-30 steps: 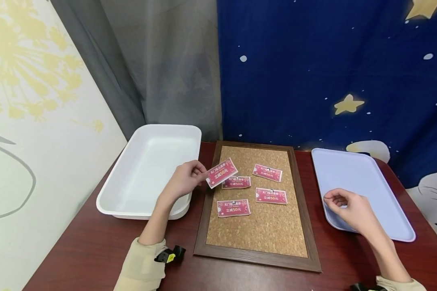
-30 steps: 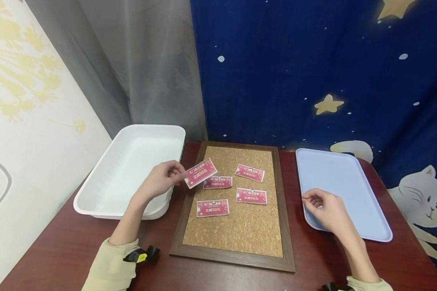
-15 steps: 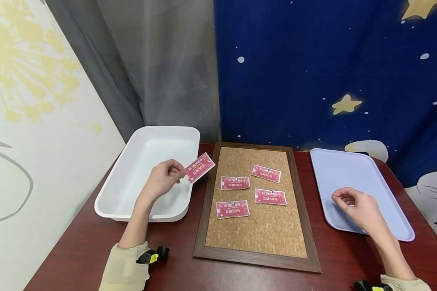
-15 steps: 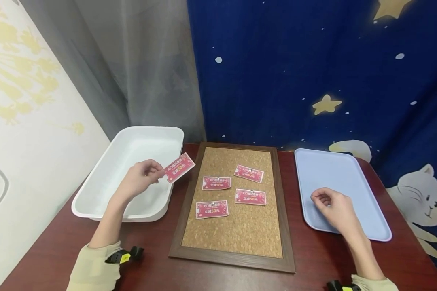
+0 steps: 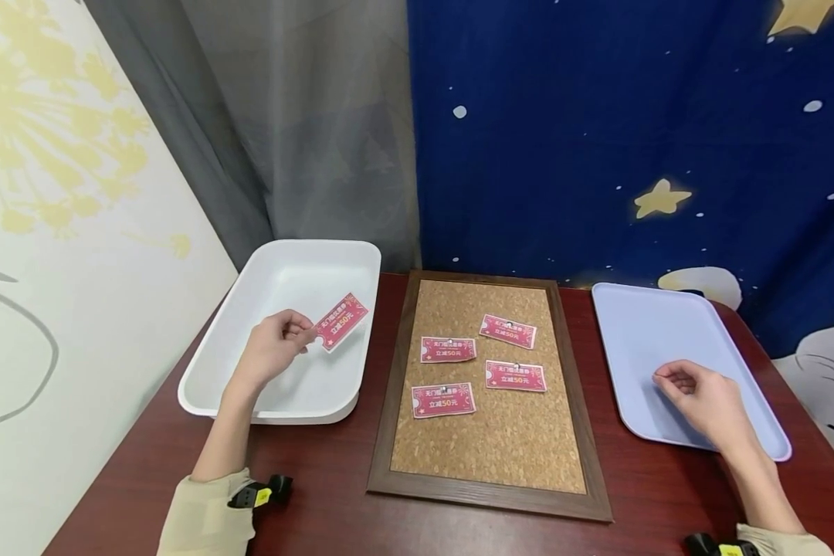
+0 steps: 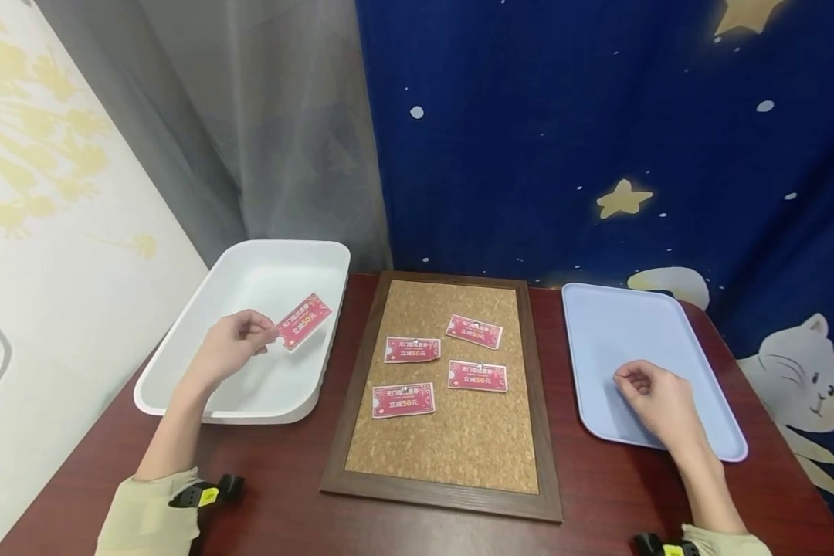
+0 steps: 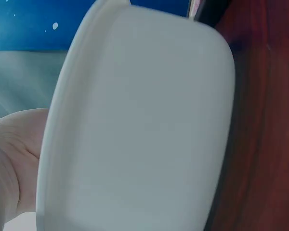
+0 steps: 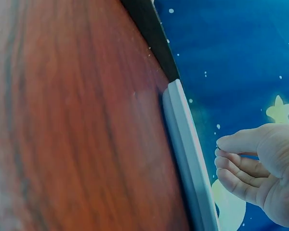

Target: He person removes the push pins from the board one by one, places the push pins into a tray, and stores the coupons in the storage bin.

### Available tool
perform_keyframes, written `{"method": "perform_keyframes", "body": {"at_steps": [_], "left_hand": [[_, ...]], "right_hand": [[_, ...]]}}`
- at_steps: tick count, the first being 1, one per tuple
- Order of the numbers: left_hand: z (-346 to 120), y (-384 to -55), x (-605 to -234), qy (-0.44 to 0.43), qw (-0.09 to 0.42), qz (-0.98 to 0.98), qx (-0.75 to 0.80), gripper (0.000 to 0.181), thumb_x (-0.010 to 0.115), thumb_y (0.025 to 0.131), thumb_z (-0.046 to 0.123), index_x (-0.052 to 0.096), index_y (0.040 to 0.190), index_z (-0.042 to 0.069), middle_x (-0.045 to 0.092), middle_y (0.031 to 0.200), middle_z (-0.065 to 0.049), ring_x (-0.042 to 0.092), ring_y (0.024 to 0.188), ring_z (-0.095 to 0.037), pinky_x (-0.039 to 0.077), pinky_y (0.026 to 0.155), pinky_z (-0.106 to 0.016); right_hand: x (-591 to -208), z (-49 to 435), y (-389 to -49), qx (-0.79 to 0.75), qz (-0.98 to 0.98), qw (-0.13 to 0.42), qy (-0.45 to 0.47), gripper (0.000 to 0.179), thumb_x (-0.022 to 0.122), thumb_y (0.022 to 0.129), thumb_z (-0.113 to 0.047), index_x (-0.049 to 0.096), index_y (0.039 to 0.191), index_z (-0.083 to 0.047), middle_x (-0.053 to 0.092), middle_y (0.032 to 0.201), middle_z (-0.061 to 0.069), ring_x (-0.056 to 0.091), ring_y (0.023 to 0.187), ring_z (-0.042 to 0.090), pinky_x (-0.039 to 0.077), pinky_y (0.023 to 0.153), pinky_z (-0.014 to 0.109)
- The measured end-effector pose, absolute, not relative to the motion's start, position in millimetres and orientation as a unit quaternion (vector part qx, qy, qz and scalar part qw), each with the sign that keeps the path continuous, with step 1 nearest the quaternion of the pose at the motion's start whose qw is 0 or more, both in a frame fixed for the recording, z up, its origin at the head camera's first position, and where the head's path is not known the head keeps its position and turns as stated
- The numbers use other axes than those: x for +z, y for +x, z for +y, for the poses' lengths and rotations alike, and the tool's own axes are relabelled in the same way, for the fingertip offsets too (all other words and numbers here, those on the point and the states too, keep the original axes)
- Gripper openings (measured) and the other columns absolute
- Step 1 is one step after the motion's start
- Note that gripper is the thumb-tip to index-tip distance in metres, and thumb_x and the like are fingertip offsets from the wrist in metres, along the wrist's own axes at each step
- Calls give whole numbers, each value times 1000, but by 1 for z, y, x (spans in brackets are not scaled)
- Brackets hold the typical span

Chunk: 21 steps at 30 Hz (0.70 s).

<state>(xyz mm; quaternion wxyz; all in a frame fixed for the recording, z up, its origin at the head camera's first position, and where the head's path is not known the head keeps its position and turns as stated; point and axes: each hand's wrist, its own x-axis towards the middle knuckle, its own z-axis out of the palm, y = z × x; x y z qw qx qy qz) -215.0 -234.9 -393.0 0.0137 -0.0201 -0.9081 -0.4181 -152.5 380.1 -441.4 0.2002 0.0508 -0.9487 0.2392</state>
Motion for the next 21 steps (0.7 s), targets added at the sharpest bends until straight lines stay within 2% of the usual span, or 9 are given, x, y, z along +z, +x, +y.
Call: {"method": "perform_keyframes", "body": {"at_steps": [13,15,17,21], "left_hand": [[-265,-214,-401,5,14,-916,-401,19,62,99,13,64,106,-6,65,83,-12,65,76,-25,46,61,-27],[-268,-215,-402,11,8,-916,-400,19,61,100,12,63,106,-6,64,83,-12,66,78,-27,47,61,-27],[-269,-215,-403,17,2,-917,-398,19,61,100,11,63,106,-7,64,82,-12,66,79,-29,47,62,-27],[-271,-215,-406,32,-7,-919,-392,20,60,100,12,63,106,-7,64,82,-12,63,78,-28,44,60,-29]], "right_hand": [[-448,408,-150,216,-962,167,15,7,76,85,0,71,89,2,70,79,14,47,64,-13,38,58,8],[-448,412,-149,211,-964,164,6,6,76,86,-2,71,88,1,71,79,14,47,64,-13,38,59,11],[-449,415,-148,208,-965,162,-2,6,75,86,-2,71,88,1,71,79,15,46,64,-13,40,65,20],[-449,421,-147,203,-966,156,-21,7,75,87,-4,71,88,1,71,78,15,47,64,-11,38,66,29]]}}
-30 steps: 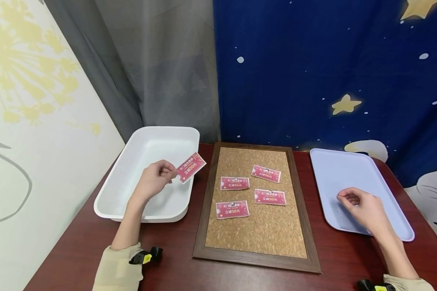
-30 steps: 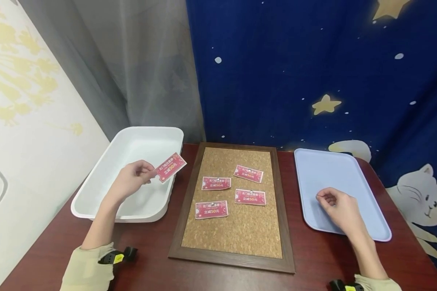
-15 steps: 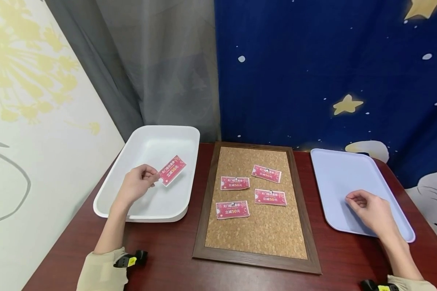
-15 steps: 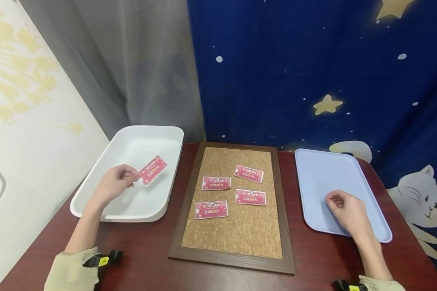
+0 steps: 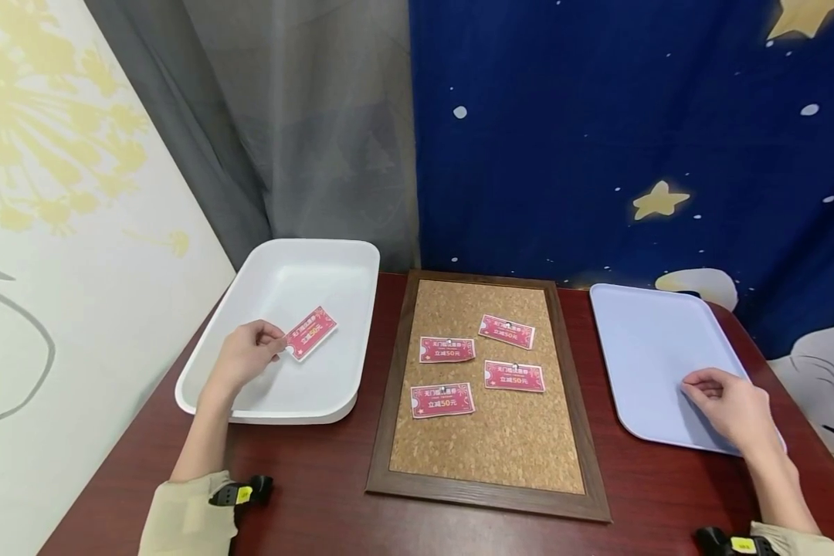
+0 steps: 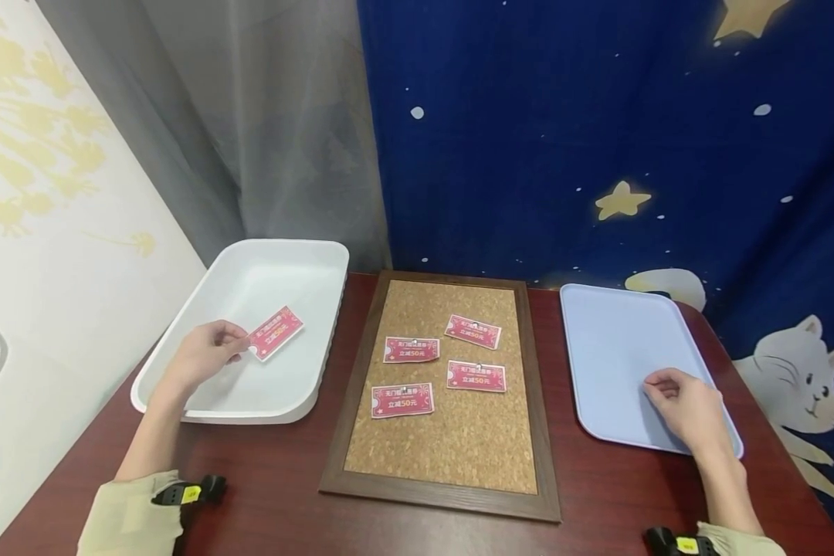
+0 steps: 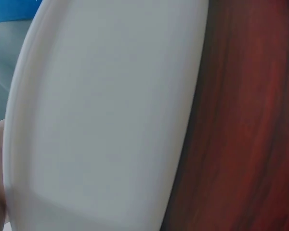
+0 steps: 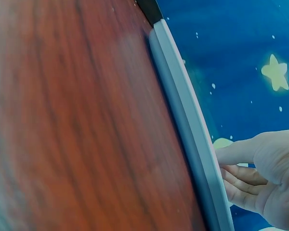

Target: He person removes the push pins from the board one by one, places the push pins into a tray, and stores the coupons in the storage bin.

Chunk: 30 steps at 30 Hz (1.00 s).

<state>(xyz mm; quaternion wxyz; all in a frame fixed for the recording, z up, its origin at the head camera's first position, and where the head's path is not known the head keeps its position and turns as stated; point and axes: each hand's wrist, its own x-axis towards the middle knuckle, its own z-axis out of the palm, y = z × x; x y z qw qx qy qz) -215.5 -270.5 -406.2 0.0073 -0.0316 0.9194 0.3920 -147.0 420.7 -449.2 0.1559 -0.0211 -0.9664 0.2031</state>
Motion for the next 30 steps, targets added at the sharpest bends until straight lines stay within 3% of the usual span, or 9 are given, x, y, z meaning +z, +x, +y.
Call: {"method": "perform_keyframes", "body": {"at_steps": [10,16,23,30], "left_hand": [[-273,-216,-412,-49,34,925,375,21,60,100,13,63,106,-6,64,81,-13,57,72,-22,41,63,-34],[-273,-215,-415,-54,47,924,375,21,61,99,12,61,107,-7,64,83,-15,58,74,-24,41,64,-34],[-274,-216,-416,-64,48,926,370,22,61,99,13,61,107,-7,64,84,-16,59,74,-24,42,64,-34],[-276,-217,-417,-72,62,932,351,25,63,99,15,62,108,-8,62,83,-15,53,73,-23,41,64,-35]], "right_hand": [[-451,433,-147,209,-970,120,-41,9,71,89,-4,69,89,5,70,76,15,56,64,8,36,70,41],[-451,435,-147,207,-970,115,-48,9,71,89,-3,69,89,6,69,75,15,59,66,19,36,68,39],[-451,436,-146,207,-970,116,-52,9,70,89,-2,69,90,7,69,75,16,60,67,22,36,70,44],[-450,437,-145,208,-971,113,-45,9,71,88,-2,69,91,6,70,74,15,58,65,16,35,69,42]]}}
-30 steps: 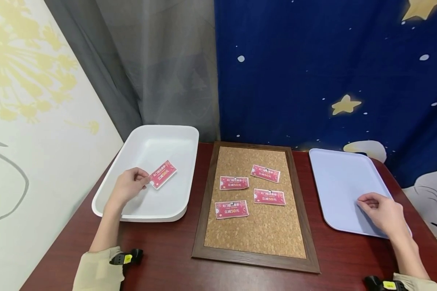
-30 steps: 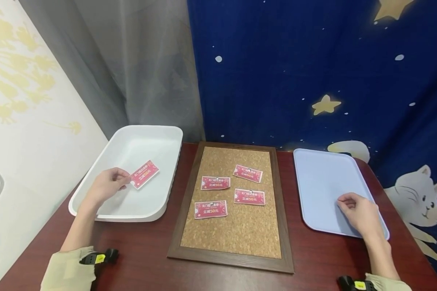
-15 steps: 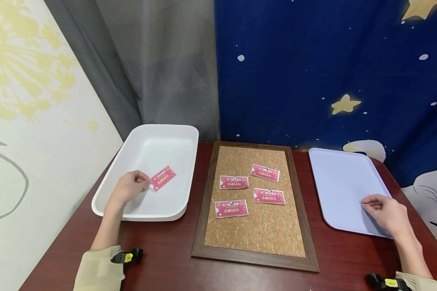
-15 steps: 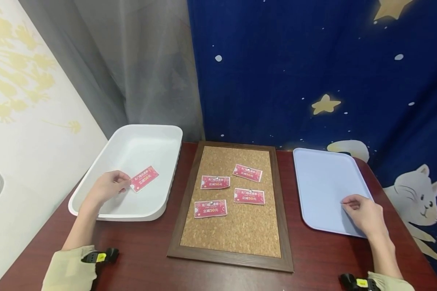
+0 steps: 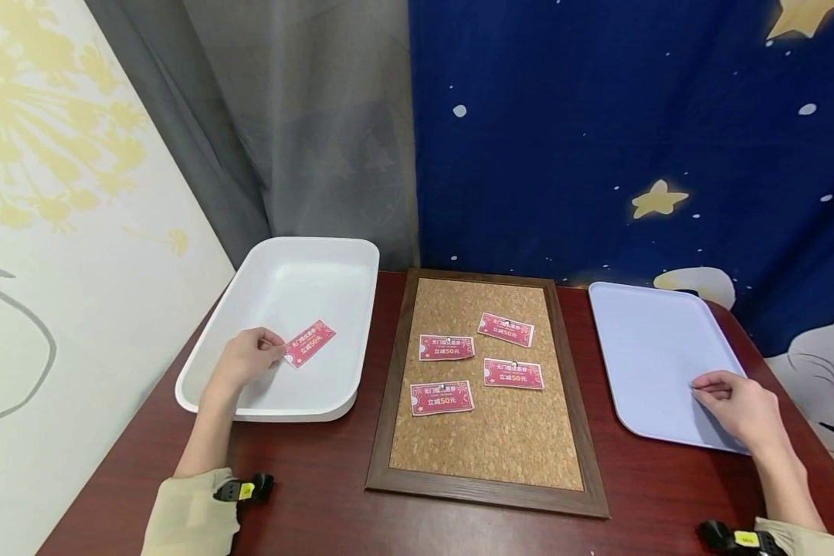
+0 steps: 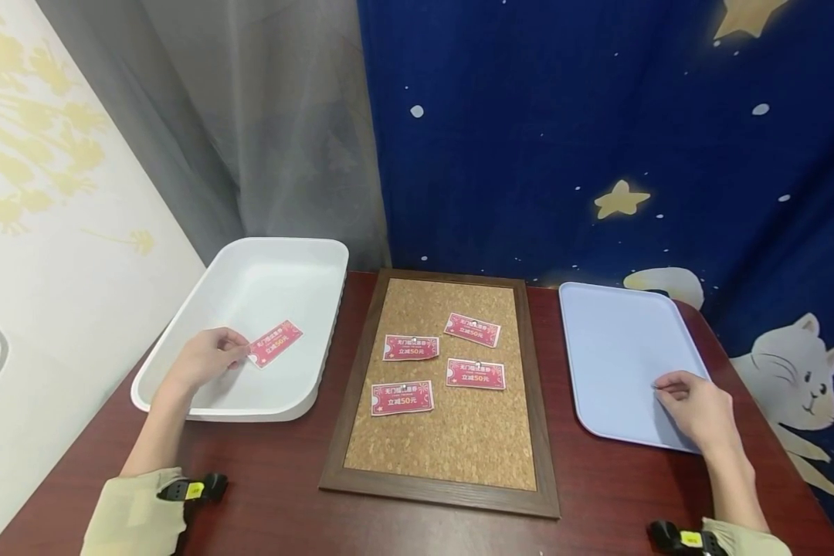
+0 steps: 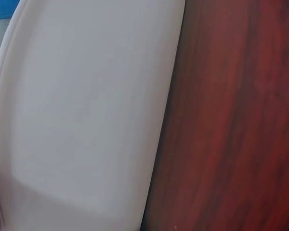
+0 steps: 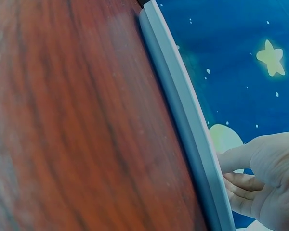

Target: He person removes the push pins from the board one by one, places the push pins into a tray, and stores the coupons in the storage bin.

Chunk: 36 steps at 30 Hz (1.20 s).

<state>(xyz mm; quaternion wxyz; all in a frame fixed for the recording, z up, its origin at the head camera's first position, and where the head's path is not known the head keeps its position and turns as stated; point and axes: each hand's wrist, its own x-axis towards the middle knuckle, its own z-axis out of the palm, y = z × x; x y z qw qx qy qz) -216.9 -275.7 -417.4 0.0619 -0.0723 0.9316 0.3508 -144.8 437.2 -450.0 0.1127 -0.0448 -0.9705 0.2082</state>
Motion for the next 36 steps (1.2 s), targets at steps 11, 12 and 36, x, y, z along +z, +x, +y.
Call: {"method": "perform_keyframes", "body": {"at_steps": [11,12,36], "left_hand": [[-279,-218,-419,-69,85,935,337,28,63,98,17,61,112,-7,63,92,-17,55,82,-27,44,71,-38],[-279,-217,-419,-70,86,936,335,29,63,98,17,61,112,-7,63,94,-18,54,84,-28,44,71,-38],[-266,-215,-404,-11,-13,929,370,24,62,98,14,64,114,-4,66,102,-19,58,92,-30,47,76,-37]], "right_hand": [[-446,438,-145,215,-970,101,-52,14,73,89,-5,69,96,7,70,78,16,57,67,12,36,67,39],[-445,438,-145,215,-970,100,-53,15,72,89,-6,69,97,7,70,79,16,57,67,13,36,67,38],[-426,412,-142,262,-955,137,-7,22,71,93,-11,69,106,6,71,95,24,48,69,-19,39,60,7]]}}
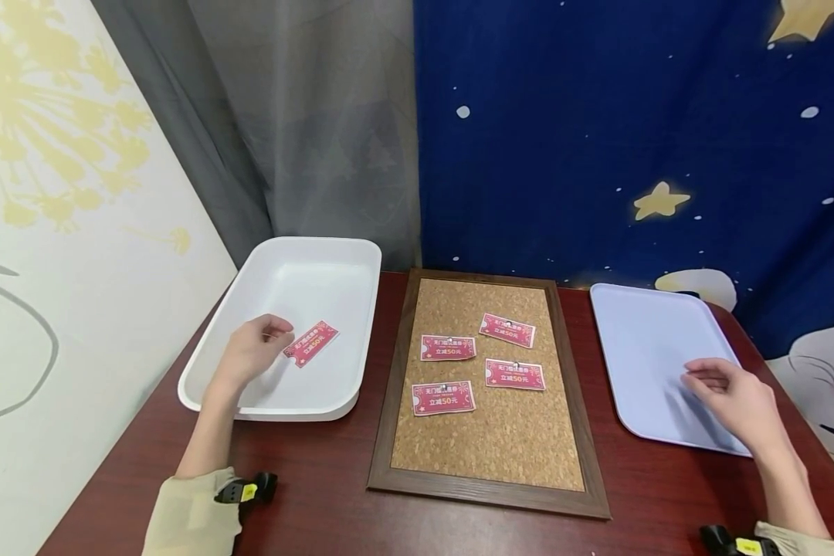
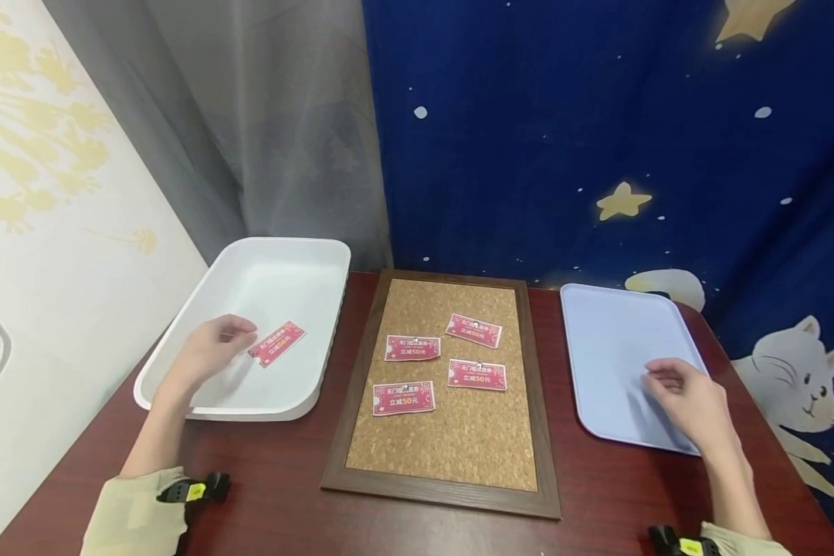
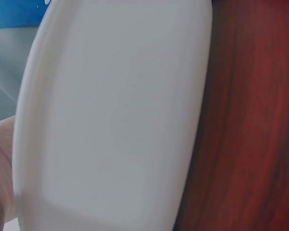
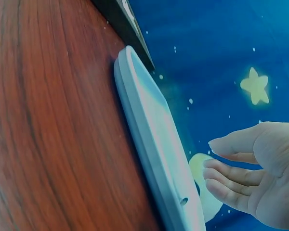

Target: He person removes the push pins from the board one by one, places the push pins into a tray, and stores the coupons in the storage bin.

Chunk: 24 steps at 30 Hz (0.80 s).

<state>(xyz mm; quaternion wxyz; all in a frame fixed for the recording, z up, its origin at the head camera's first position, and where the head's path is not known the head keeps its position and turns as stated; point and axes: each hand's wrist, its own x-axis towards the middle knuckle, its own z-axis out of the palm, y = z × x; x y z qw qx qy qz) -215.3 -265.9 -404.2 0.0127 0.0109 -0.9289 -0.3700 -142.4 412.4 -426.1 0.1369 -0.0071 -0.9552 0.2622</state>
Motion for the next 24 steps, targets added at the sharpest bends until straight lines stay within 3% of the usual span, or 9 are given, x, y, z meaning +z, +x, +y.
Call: {"method": "perform_keyframes", "body": {"at_steps": [13,24], "left_hand": [[-228,-207,-386,-67,41,-919,-387,18,61,96,9,66,110,-3,67,96,-14,62,89,-28,48,75,-34],[-192,-198,-379,-126,65,-913,-383,13,62,95,3,68,106,-3,66,89,-9,61,83,-23,49,79,-39]], "right_hand": [[-417,382,-146,281,-947,148,38,24,72,93,-10,67,109,6,71,94,22,53,71,-15,41,63,4],[-406,348,-144,270,-942,180,85,22,76,86,-5,70,106,3,72,88,12,56,71,-9,42,66,7]]}}
